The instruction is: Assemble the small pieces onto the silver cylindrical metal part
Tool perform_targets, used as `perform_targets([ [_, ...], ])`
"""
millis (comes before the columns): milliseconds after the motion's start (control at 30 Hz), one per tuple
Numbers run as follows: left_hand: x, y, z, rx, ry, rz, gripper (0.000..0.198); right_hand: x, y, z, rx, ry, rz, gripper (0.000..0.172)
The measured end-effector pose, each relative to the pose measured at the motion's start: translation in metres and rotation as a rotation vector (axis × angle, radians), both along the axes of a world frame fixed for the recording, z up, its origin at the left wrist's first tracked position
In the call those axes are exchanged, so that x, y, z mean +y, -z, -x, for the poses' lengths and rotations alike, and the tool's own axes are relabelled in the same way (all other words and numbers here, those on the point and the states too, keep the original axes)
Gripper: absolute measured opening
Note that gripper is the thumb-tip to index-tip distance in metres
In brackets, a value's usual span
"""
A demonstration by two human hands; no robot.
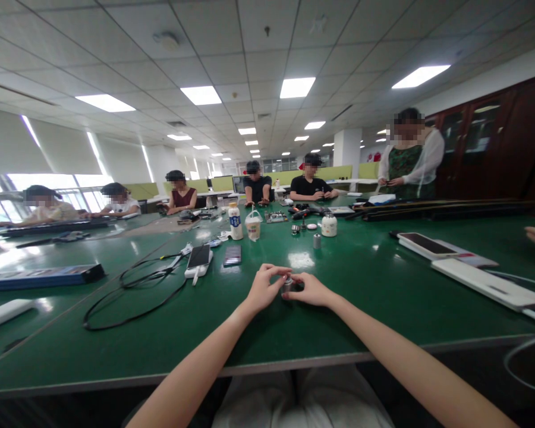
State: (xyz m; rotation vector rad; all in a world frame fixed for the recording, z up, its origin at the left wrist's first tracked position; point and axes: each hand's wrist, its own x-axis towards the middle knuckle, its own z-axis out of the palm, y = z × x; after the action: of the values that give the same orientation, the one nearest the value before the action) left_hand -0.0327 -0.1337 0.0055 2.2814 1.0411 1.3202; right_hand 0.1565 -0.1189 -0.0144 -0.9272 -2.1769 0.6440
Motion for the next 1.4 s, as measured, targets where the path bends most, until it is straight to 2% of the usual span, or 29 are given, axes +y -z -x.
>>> perform_targets([
  [133,0.000,0.000,0.000,-0.026,0.017,0.004,0.026,0.000,0.000,0.000,0.000,-0.006,0.006,0.030],
  [367,0.002,-0.002,0.003,-0.086,-0.099,-0.028,0.019,-0.002,-0.003,0.000,0.005,-0.026,0.016,0.028],
  [533,-0.001,0.002,-0.002,-0.071,-0.012,-0.017,0.026,-0.001,-0.001,0.000,0.013,-0.017,0.011,0.030],
  [633,0.000,0.004,-0.004,-0.070,-0.007,-0.023,0.022,0.000,0.000,0.000,0.012,-0.013,0.007,0.030],
  [767,0.005,0.001,0.000,-0.081,-0.130,-0.077,0.007,0.000,0.000,0.000,0.006,-0.034,0.009,0.027],
  [833,0.011,0.000,0.006,-0.078,-0.208,-0.085,0.007,-0.001,0.000,0.000,0.003,-0.042,0.008,0.027],
  [967,0.026,0.011,0.023,0.002,-0.297,-0.018,0.009,-0.001,-0.001,0.000,0.000,-0.046,0.003,0.027],
  [1067,0.035,0.023,0.031,0.067,-0.310,0.049,0.014,-0.001,-0.001,0.000,0.000,-0.038,0.000,0.028],
  [1167,0.038,0.029,0.031,0.081,-0.313,0.071,0.015,-0.001,0.000,0.000,0.002,-0.041,0.002,0.027],
  [1400,0.017,0.008,0.012,-0.025,-0.231,-0.069,0.007,0.000,0.000,0.000,0.011,-0.053,0.005,0.028],
])
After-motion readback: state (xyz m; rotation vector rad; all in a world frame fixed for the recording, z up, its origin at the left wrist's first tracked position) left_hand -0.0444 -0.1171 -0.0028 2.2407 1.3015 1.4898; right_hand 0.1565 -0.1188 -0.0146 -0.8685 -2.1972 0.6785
